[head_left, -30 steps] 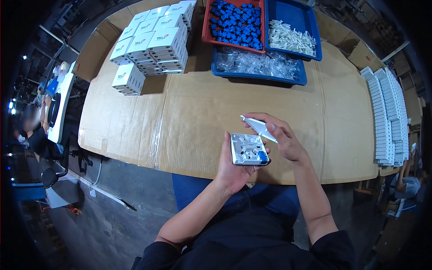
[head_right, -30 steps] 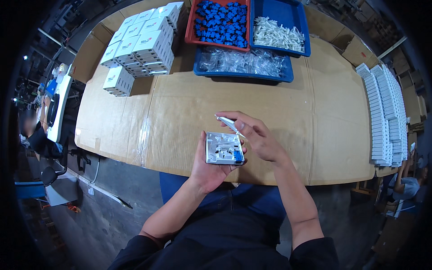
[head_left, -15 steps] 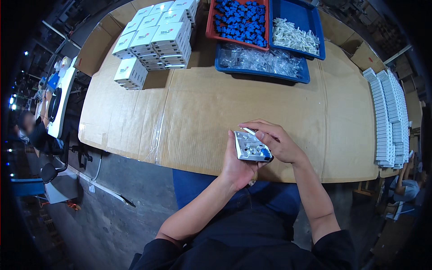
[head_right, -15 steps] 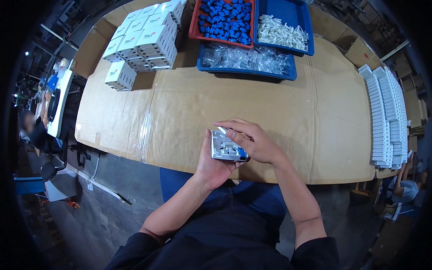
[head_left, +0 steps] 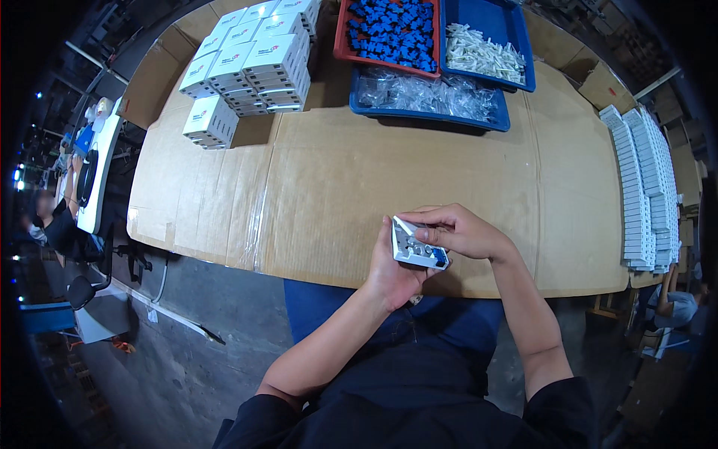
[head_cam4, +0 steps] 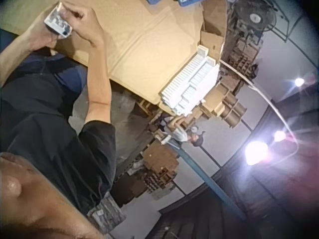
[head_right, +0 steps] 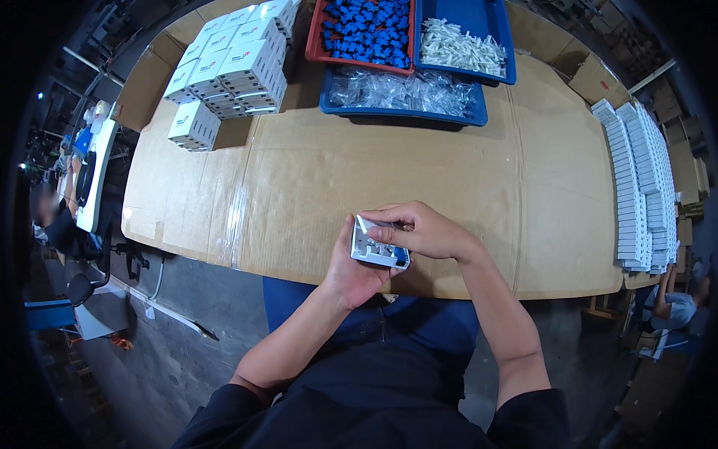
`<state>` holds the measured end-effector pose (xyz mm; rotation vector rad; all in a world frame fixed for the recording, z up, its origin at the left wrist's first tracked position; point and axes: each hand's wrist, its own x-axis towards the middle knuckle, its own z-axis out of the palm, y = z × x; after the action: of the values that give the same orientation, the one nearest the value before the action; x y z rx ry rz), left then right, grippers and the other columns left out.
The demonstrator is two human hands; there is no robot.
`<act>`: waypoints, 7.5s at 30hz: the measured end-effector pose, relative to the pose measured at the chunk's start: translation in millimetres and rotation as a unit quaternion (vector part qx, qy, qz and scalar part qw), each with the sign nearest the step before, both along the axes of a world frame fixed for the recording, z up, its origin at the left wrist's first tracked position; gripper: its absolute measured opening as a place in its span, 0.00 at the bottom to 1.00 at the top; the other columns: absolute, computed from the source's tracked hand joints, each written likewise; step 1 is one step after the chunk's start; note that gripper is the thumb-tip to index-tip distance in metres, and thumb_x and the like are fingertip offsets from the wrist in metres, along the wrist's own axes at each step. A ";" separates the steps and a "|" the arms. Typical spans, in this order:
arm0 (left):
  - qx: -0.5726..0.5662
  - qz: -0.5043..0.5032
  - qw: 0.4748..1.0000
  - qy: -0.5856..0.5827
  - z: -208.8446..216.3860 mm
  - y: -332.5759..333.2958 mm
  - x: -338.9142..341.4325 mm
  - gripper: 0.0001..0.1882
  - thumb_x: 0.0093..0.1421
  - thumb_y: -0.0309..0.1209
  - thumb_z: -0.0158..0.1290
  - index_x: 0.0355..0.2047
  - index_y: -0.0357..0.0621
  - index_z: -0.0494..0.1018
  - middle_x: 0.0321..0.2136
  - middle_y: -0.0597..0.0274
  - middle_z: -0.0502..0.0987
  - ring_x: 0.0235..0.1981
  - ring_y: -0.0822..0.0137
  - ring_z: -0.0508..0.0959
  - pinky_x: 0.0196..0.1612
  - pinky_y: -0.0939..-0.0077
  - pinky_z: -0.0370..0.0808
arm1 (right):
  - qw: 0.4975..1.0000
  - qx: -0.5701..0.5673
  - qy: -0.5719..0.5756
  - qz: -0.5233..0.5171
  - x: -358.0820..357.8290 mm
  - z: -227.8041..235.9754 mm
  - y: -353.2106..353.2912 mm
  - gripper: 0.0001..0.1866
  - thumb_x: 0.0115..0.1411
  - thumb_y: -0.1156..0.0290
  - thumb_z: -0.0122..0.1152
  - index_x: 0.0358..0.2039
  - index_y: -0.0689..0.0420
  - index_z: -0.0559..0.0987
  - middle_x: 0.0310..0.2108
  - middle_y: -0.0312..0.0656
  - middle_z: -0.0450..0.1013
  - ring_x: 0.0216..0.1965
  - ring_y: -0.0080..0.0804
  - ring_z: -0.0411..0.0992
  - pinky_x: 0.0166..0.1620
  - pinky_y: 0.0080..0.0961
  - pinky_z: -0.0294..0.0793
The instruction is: The user is assembling a electronic device by placing internal components and then closing the plastic housing.
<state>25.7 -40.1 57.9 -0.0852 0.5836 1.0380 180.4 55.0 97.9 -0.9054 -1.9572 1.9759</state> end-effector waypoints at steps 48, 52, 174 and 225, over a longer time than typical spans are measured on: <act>-0.015 0.020 0.998 -0.061 -4.5 -0.9 2.1 0.39 0.74 0.64 0.24 0.67 0.46 0.62 0.61 0.50 0.71 0.60 0.51 0.75 0.62 0.45 0.77 | 0.998 -0.004 -0.010 -0.055 2.2 -13.9 -5.0 0.23 0.71 0.60 0.60 0.60 0.61 0.79 0.48 0.42 0.82 0.49 0.25 0.77 0.54 0.25 0.76; -0.023 0.021 0.999 -0.043 -2.9 -1.4 0.9 0.38 0.75 0.62 0.23 0.65 0.46 0.63 0.60 0.50 0.71 0.59 0.51 0.76 0.61 0.45 0.78 | 0.999 0.004 0.003 -0.041 2.7 -15.6 -5.0 0.22 0.71 0.61 0.60 0.59 0.62 0.79 0.49 0.42 0.82 0.49 0.25 0.77 0.55 0.25 0.76; 0.396 0.048 0.840 0.368 21.1 -8.3 -42.7 0.19 0.59 0.21 0.65 0.51 0.36 0.78 0.49 0.48 0.83 0.55 0.55 0.81 0.59 0.62 0.76 | 0.905 0.213 0.251 -0.268 13.4 -7.3 -56.0 0.18 0.50 0.81 0.78 0.43 0.65 0.83 0.41 0.48 0.83 0.42 0.36 0.82 0.46 0.27 0.80; 0.391 0.005 0.799 0.456 37.3 -5.9 -47.3 0.25 0.67 0.35 0.62 0.60 0.36 0.72 0.52 0.53 0.81 0.52 0.68 0.80 0.57 0.71 0.76 | 0.918 0.090 0.230 -0.310 14.5 -14.2 -56.3 0.20 0.52 0.83 0.77 0.45 0.64 0.80 0.41 0.40 0.78 0.42 0.26 0.76 0.47 0.25 0.75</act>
<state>-21.6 -46.0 95.3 1.2144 0.9616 1.2323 194.9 -1.3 83.7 -0.7886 -1.3400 1.4431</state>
